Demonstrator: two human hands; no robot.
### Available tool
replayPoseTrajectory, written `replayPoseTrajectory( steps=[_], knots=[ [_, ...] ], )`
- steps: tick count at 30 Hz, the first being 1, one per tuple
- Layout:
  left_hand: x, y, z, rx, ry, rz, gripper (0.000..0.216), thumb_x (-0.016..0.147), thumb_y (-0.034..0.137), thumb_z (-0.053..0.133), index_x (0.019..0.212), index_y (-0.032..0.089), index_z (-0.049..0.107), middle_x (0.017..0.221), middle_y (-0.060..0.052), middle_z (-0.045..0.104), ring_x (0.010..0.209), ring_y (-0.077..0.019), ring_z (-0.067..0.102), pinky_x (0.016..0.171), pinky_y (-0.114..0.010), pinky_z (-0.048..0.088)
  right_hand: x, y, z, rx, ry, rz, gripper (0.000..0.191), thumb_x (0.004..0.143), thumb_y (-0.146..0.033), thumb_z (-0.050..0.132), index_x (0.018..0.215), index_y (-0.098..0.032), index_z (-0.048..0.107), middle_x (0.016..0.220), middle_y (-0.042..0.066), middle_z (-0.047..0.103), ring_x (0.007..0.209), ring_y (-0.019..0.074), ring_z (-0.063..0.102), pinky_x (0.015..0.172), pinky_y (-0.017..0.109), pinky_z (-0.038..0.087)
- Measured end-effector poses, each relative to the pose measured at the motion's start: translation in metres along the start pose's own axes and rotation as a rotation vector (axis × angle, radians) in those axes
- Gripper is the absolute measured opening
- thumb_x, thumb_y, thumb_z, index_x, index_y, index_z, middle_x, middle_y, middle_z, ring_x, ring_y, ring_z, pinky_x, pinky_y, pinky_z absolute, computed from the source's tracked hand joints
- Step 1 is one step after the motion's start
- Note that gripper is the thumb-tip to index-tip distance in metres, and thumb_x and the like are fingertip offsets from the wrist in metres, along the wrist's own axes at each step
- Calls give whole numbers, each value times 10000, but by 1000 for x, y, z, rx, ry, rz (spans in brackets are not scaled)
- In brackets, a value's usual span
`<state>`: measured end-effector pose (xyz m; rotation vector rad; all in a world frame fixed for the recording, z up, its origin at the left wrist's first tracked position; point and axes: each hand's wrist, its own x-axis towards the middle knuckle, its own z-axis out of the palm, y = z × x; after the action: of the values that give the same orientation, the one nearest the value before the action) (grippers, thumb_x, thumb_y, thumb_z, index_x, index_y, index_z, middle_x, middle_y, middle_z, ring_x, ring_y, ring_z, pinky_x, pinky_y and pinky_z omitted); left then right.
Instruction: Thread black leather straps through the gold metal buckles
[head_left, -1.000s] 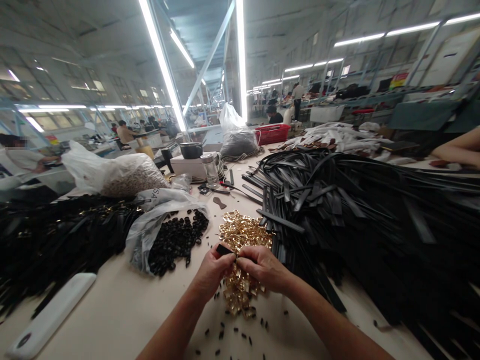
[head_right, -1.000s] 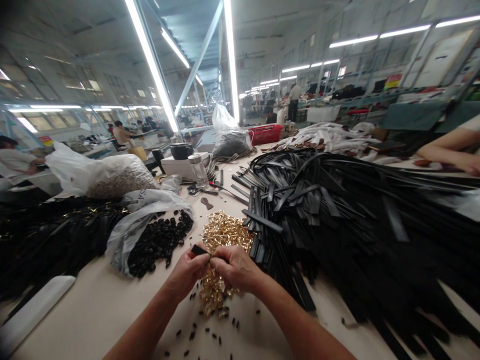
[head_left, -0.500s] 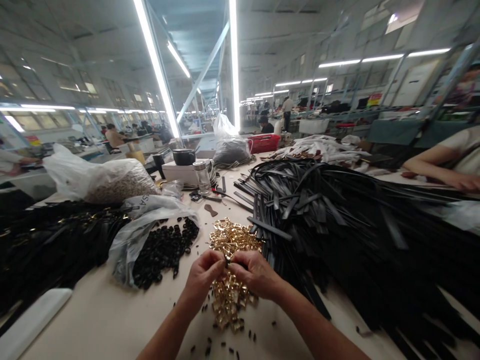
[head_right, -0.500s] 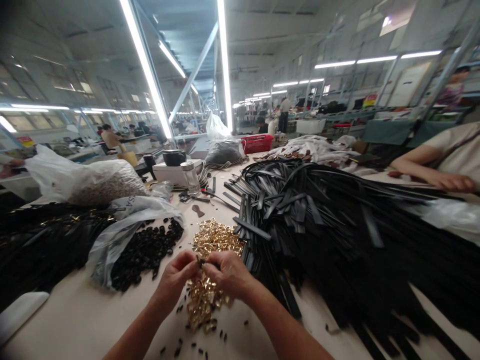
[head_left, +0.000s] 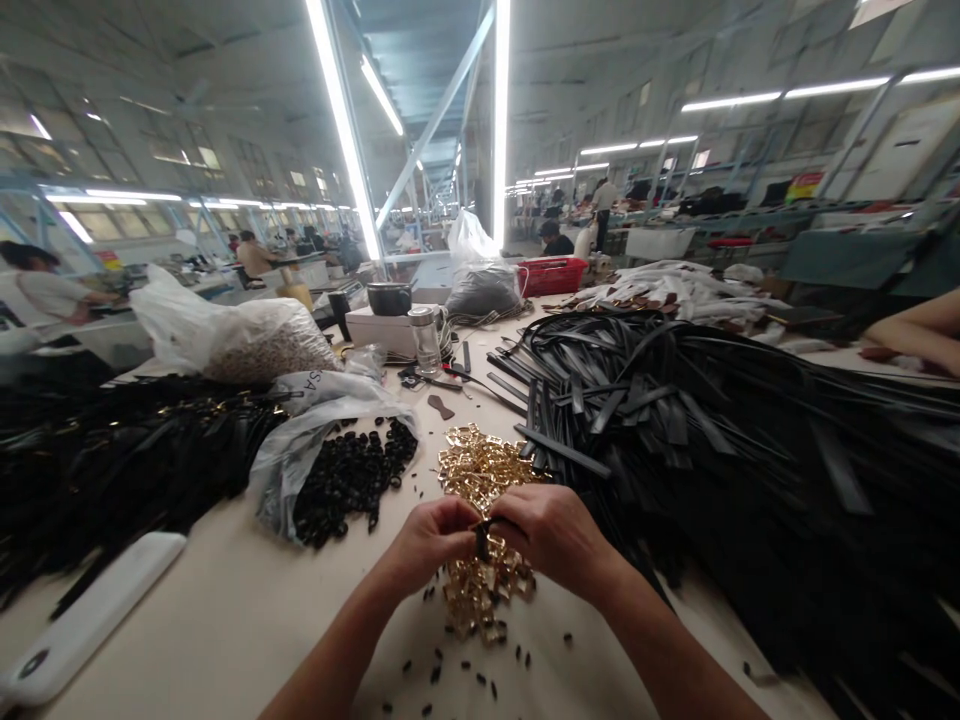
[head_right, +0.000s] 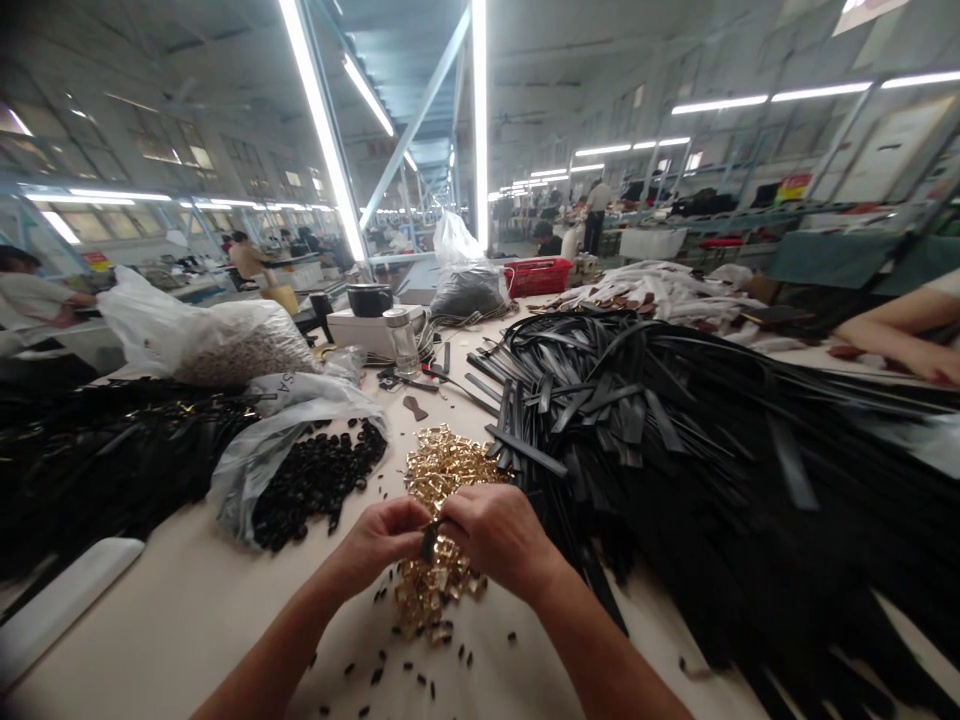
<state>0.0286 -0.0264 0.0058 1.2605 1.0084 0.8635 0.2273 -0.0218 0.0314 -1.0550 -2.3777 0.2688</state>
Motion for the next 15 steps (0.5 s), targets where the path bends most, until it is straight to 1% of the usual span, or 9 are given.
replayPoseTrajectory(
  steps=[2,4,6,7,8,9,11,13,15],
  knots=[
    [1,-3,1,88,43,-2,138,633,220,768,698,137,680,649,-8,634,573,-104,522,557,-221,391,2,1,0,-55,48,-64,170,903,-242,514,804,-198,644,724,40,640,707,163,560,778,299,385],
    [1,-5,2,122,87,-16,127,630,221,761,670,134,677,620,-4,622,548,-100,502,533,-220,375,4,2,1,-79,137,-103,174,919,-204,479,872,-203,646,839,51,672,800,174,581,918,349,349],
    [2,-6,3,74,116,-31,143,631,238,761,654,135,665,591,7,605,523,-92,485,520,-216,369,5,1,1,-69,252,-82,175,924,-198,468,933,-206,643,970,62,673,906,189,581,975,370,320],
    [2,-6,3,28,128,-34,160,636,256,762,651,136,657,583,11,601,517,-89,484,521,-214,371,5,0,1,-56,297,-50,170,924,-210,473,928,-201,643,989,69,669,932,197,577,963,366,334],
    [2,-5,4,-28,142,-34,177,645,276,761,655,138,650,587,11,603,521,-90,493,527,-213,380,4,-1,2,-38,318,-12,170,921,-227,479,897,-195,644,964,73,668,928,202,577,931,356,357],
    [3,-5,5,-88,157,-30,193,655,294,760,667,141,644,602,9,613,535,-94,512,537,-212,392,4,-2,3,-16,314,29,175,917,-248,490,861,-191,646,919,74,667,905,204,581,887,344,379],
    [3,-5,6,-205,181,-25,213,663,314,764,694,148,635,636,5,629,571,-105,551,549,-211,410,3,-3,8,54,253,105,174,896,-306,535,841,-191,654,858,66,661,844,201,590,803,320,406],
    [4,-7,8,-296,206,-23,229,644,312,784,706,153,632,656,10,630,585,-108,565,548,-209,419,3,-4,14,164,177,163,191,870,-371,581,898,-203,668,860,49,664,795,188,597,743,296,418],
    [6,-11,9,-348,234,-16,235,628,301,799,713,153,638,667,13,629,580,-103,563,546,-206,421,4,-3,22,277,136,240,228,853,-416,600,919,-212,678,858,37,671,769,179,604,700,276,424]
  ],
)
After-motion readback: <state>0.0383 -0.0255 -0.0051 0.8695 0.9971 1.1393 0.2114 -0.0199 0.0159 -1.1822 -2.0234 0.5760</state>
